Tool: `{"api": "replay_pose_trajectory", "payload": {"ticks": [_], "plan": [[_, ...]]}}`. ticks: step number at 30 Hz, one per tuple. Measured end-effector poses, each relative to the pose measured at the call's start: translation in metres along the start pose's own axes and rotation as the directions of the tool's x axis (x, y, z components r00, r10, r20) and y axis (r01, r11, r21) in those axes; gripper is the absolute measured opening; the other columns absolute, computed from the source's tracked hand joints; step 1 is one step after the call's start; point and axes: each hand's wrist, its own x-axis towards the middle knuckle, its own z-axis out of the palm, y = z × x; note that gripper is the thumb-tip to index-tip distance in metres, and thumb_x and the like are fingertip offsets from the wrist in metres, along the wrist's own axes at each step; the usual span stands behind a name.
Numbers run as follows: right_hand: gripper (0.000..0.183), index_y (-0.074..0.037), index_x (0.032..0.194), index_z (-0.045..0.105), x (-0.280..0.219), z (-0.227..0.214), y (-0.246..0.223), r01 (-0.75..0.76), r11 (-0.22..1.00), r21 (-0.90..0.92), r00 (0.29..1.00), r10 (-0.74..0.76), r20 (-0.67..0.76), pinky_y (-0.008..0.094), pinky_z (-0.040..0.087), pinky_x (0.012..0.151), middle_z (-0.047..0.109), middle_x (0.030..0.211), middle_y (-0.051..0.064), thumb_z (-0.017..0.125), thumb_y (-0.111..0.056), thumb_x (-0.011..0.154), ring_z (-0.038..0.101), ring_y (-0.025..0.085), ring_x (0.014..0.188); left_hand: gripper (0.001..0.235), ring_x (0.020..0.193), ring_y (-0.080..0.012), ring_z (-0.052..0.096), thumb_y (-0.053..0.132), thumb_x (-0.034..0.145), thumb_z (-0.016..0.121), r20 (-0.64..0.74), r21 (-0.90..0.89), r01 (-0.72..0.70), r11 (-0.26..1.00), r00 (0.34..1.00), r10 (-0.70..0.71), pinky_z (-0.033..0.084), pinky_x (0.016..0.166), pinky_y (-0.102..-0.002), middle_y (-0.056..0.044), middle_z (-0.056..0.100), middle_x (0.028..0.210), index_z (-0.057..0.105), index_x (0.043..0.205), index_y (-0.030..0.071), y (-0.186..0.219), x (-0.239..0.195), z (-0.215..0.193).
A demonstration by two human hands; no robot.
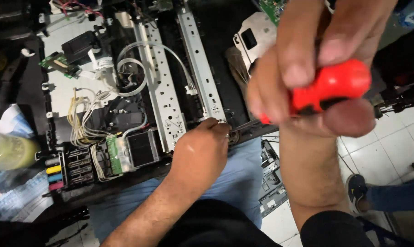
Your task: The person works on a disassembled electronic device, likely a printer, on a cluttered workbench. They connect a small white connector to a cable, then use a red-handled screwdriver to tighten screws on a metal bracket. The person continues to adjust components and wires within the device's chassis.
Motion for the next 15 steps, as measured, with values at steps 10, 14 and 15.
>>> {"api": "replay_pose_trajectory", "payload": {"ticks": [10, 14, 15], "plan": [[0.028, -0.012, 0.134, 0.051, 0.003, 0.011, -0.001, -0.084, 0.983, 0.161, 0.996, 0.089, -0.024, 0.030, 0.048, 0.060, 0.051, 0.075, 0.005, 0.032, -0.031, 0.125, 0.048, 0.015, 0.057, 0.024, 0.062, -0.0365, 0.066, 0.005, 0.086, 0.061, 0.061, -0.137, 0.035, 0.990, 0.998, -0.027, 0.052, 0.050, -0.049, -0.008, 0.070, 0.090, 0.079, 0.100, 0.011, -0.002, 0.007, -0.010], [0.068, -0.013, 0.150, 0.051, 0.000, -0.011, -0.007, -0.115, 0.966, 0.233, 0.984, 0.079, 0.157, 0.026, 0.063, 0.057, 0.059, 0.091, 0.009, 0.061, -0.001, 0.084, 0.064, 0.015, 0.063, 0.018, 0.052, -0.0365, 0.057, -0.007, 0.076, 0.056, 0.114, -0.046, -0.033, 0.998, 0.993, 0.038, 0.045, 0.040, -0.049, -0.009, 0.059, 0.072, 0.066, 0.075, 0.007, -0.004, 0.011, -0.008], [0.068, -0.013, 0.150, 0.051, -0.001, -0.008, -0.013, -0.116, 0.965, 0.236, 0.984, 0.079, 0.159, 0.026, 0.063, 0.057, 0.059, 0.091, 0.009, 0.061, -0.001, 0.084, 0.064, 0.015, 0.063, 0.018, 0.052, -0.0365, 0.057, -0.007, 0.076, 0.056, 0.113, -0.045, -0.030, 0.999, 0.993, 0.035, 0.045, 0.040, -0.049, -0.009, 0.059, 0.072, 0.066, 0.075, 0.007, -0.003, 0.010, -0.005]]}}
